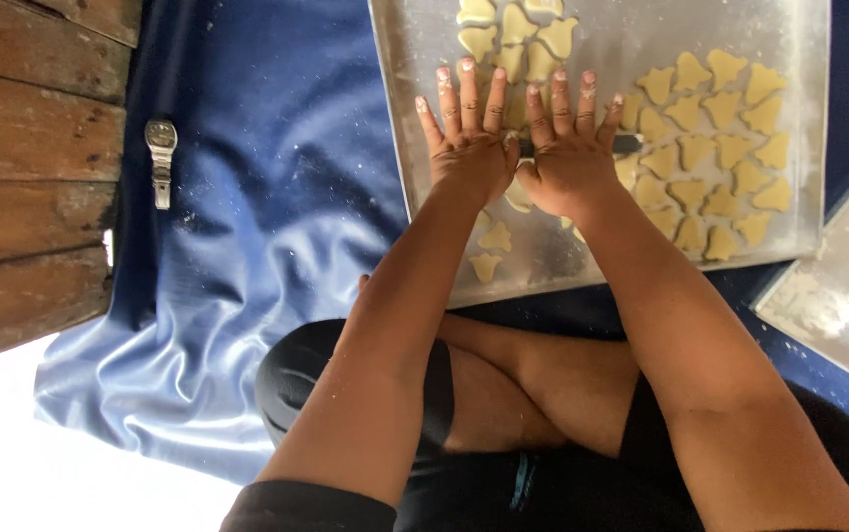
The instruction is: Picking up pre-cut dough shapes, folding them, and arranging them on a baking tray while using a scraper tool.
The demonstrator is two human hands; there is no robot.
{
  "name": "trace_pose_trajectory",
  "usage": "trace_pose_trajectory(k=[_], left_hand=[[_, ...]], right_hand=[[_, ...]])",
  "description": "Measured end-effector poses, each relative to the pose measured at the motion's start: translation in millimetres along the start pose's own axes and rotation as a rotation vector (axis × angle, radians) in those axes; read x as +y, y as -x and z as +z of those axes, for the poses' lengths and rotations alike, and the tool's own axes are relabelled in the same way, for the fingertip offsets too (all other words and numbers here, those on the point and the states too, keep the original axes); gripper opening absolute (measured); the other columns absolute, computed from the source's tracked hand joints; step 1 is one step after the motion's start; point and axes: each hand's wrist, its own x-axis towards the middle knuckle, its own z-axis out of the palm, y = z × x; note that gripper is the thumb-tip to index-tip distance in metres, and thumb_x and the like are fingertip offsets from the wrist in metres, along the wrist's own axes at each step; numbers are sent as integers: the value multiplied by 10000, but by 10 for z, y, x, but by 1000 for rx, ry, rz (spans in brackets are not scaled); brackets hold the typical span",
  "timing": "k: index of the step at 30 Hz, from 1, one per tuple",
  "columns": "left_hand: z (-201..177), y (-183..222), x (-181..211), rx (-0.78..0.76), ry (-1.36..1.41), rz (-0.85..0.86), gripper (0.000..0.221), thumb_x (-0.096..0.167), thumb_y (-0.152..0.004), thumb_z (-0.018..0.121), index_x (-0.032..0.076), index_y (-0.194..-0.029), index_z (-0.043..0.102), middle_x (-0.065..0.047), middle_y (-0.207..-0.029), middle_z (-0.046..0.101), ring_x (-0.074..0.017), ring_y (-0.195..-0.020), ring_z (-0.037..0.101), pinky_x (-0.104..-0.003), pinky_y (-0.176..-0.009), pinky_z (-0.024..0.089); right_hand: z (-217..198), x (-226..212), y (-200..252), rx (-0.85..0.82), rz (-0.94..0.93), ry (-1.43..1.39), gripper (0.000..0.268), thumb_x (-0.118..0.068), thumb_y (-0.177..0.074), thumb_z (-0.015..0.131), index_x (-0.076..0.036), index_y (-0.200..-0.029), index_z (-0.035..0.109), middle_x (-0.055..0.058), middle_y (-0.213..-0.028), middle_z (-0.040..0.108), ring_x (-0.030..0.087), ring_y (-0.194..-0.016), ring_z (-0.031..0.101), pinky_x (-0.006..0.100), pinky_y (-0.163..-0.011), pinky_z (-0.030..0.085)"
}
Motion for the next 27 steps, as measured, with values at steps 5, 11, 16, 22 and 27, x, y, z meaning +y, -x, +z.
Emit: trace_pose_trajectory(k=[5, 11, 16, 22, 27], left_hand=[[175, 278, -36, -37, 53, 56, 873, 475, -1032, 428, 90, -1672, -23, -223, -1713, -133, -482, -1506, -230, -700, -1183, -106], [376, 677, 55, -223, 47, 59, 883, 462, -1013, 408, 199, -1673, -118, -124, -1710, -240, -422, -1559, -224, -652, -1251, -113], [338, 947, 96, -273, 32, 74, 904, 522, -979, 420, 185, -1680, -40, -107, -1735, -145, -404, -1594, -98, -623, -1266, -79], [451, 1065, 126, -303, 46, 49, 931, 494, -922, 433, 227, -1677, -41, -63, -1745, -110, -386, -1595, -86, -622, -1263, -79], [353, 1266, 167, -345, 69, 78, 857, 444, -1022, 437, 179, -1688, -33, -114, -1737, -150, -407, -1587, -120, -615, -1271, -43]], right_hand=[[73, -117, 369, -34, 0, 6, 921, -270, -845, 487, -9, -1647, 116, 220, -1716, -40, 450, -1491, -237, 727, -1130, -97], [382, -118, 746, -270, 142, 146, 956, -367, -908, 489, -213, -1672, -65, 47, -1715, -224, 376, -1544, -247, 650, -1198, -191], [212, -305, 996, -344, 182, 88, 912, -296, -953, 508, -193, -1679, -34, 40, -1732, -165, 353, -1555, -230, 639, -1193, -205], [262, -329, 1120, -399, 196, 83, 867, -274, -972, 484, -208, -1671, -25, 16, -1730, -164, 327, -1564, -205, 639, -1197, -201], [212, -415, 1242, -452, 214, 61, 842, -312, -1007, 434, -148, -1670, -59, 55, -1720, -207, 349, -1561, -207, 645, -1191, -207]])
